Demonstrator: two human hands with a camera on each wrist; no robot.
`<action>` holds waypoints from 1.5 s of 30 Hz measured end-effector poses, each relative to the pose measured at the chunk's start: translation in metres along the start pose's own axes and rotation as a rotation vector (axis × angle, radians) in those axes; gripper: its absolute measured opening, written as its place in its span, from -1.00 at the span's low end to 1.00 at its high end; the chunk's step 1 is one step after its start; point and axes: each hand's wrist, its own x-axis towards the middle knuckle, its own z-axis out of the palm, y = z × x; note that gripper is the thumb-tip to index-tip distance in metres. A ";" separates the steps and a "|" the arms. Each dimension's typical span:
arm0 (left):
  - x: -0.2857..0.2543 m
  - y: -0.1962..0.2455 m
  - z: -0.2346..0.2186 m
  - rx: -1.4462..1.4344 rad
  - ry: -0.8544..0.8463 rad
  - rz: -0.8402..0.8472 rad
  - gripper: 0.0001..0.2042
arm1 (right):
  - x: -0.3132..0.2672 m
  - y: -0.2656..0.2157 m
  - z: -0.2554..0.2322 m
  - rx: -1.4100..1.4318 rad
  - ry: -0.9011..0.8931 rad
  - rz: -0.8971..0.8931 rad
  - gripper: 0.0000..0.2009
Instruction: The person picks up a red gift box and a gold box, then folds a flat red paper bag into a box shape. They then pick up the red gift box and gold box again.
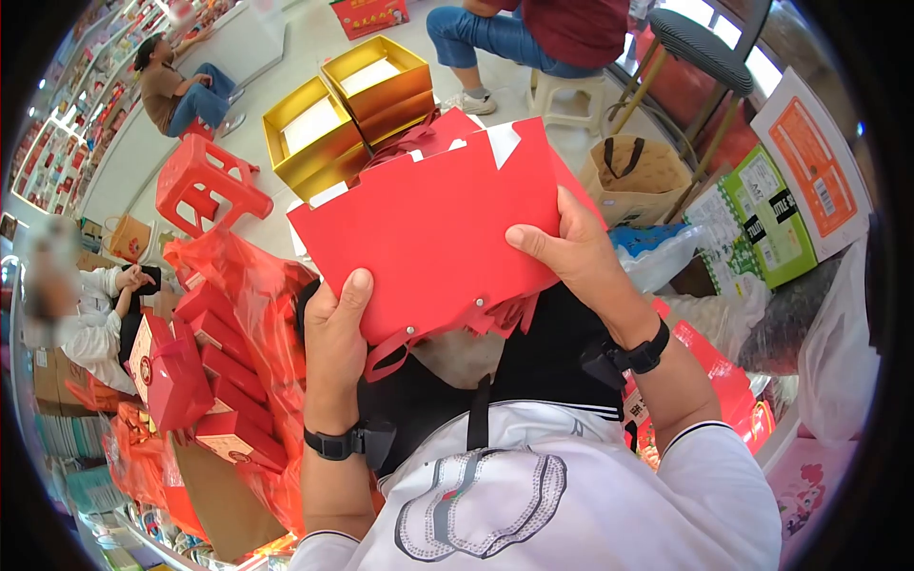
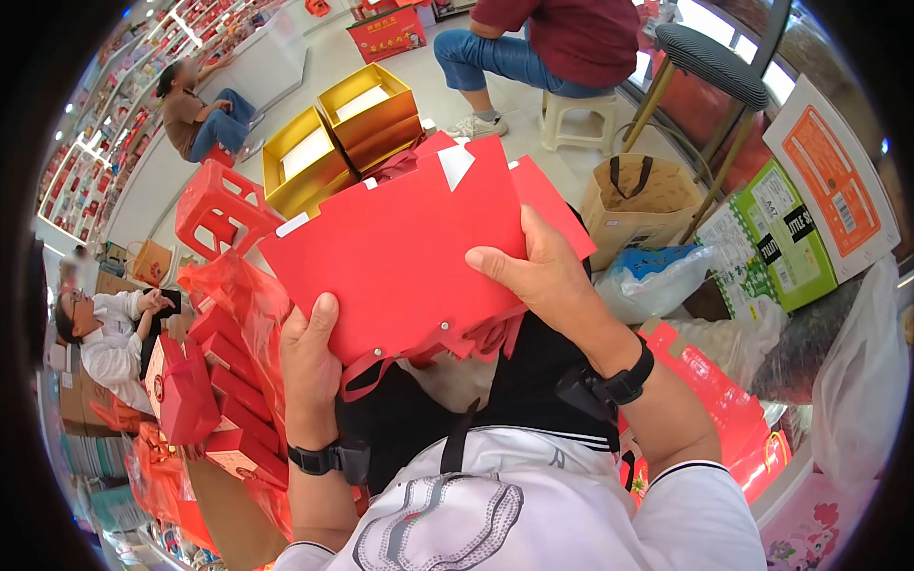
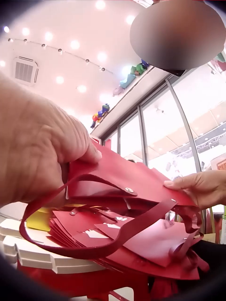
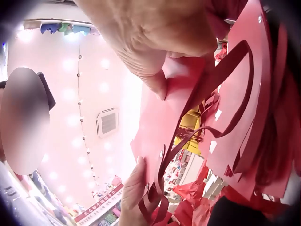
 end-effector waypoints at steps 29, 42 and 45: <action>0.060 -0.046 0.083 0.124 0.160 0.165 -0.51 | 0.025 0.013 -0.030 -0.211 0.312 -0.354 -0.54; 0.072 -0.031 0.085 0.256 0.075 0.267 -0.49 | 0.029 0.004 -0.037 0.609 -0.005 -0.147 -0.47; 0.068 -0.025 0.084 0.339 0.002 0.278 -0.43 | 0.027 0.004 -0.044 0.395 -0.022 -0.161 -0.47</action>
